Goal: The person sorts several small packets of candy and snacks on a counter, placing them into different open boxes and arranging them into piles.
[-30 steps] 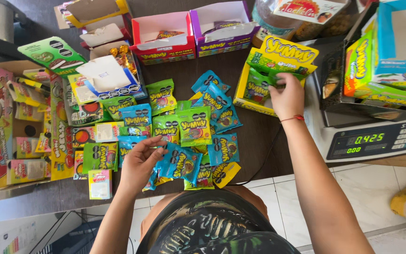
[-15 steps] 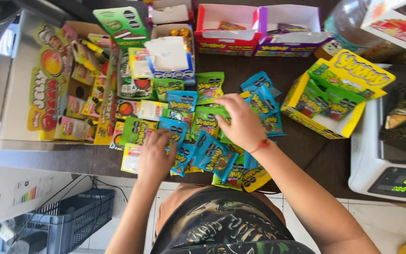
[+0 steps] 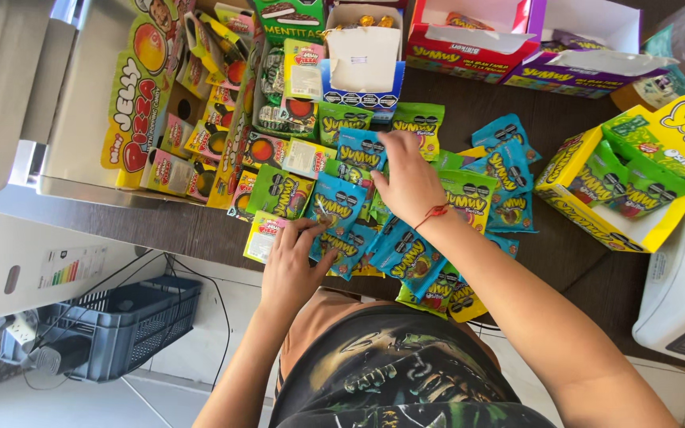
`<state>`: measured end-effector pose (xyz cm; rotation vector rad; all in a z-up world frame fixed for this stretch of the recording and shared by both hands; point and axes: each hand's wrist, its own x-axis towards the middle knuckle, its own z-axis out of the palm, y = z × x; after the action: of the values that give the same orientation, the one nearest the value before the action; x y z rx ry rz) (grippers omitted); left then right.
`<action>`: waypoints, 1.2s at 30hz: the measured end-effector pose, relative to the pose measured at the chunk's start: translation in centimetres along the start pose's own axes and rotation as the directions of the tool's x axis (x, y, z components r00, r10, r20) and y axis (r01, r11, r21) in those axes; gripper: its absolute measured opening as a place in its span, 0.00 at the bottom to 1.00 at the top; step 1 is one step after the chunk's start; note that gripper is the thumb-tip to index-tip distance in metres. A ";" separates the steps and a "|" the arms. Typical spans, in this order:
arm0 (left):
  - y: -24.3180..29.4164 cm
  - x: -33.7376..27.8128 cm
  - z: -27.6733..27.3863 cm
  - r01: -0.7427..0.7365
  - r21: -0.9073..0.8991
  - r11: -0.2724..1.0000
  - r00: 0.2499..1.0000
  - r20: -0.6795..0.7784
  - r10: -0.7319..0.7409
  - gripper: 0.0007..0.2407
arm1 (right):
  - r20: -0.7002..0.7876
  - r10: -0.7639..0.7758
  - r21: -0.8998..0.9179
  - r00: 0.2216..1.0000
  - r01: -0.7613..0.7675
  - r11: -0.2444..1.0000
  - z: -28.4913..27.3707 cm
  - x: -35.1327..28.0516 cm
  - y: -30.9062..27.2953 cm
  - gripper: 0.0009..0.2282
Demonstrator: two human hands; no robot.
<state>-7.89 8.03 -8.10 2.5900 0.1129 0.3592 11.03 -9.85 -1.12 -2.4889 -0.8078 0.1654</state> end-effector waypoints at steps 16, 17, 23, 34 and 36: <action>-0.1 0.5 0.5 -0.067 0.094 0.993 0.994 0.090 0.058 0.16 | 0.231 0.057 0.042 0.971 -0.069 0.997 1.5 0.6 -2.1 0.11; -0.1 0.5 0.5 -0.083 0.116 0.990 0.993 0.093 0.072 0.17 | 0.273 0.047 -0.065 0.961 -0.030 0.997 2.2 0.4 -1.9 0.14; 0.0 0.5 0.2 -0.112 0.139 0.984 0.991 0.088 0.100 0.18 | 0.340 0.090 -0.115 0.936 -0.053 0.992 3.1 0.3 -1.2 0.12; -0.7 0.4 2.5 -0.013 0.142 0.990 0.991 0.130 -0.006 0.26 | 0.231 0.303 0.416 0.925 -0.375 0.828 5.1 -0.5 3.7 0.17; -0.7 1.0 2.6 0.072 0.129 0.989 0.968 0.229 -0.101 0.30 | 0.261 0.338 0.476 0.904 -0.425 0.770 5.3 -0.7 4.2 0.18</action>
<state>-6.20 7.56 -10.36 2.7128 0.1677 0.0118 11.24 -10.83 -7.88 -2.0877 -0.2384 0.6518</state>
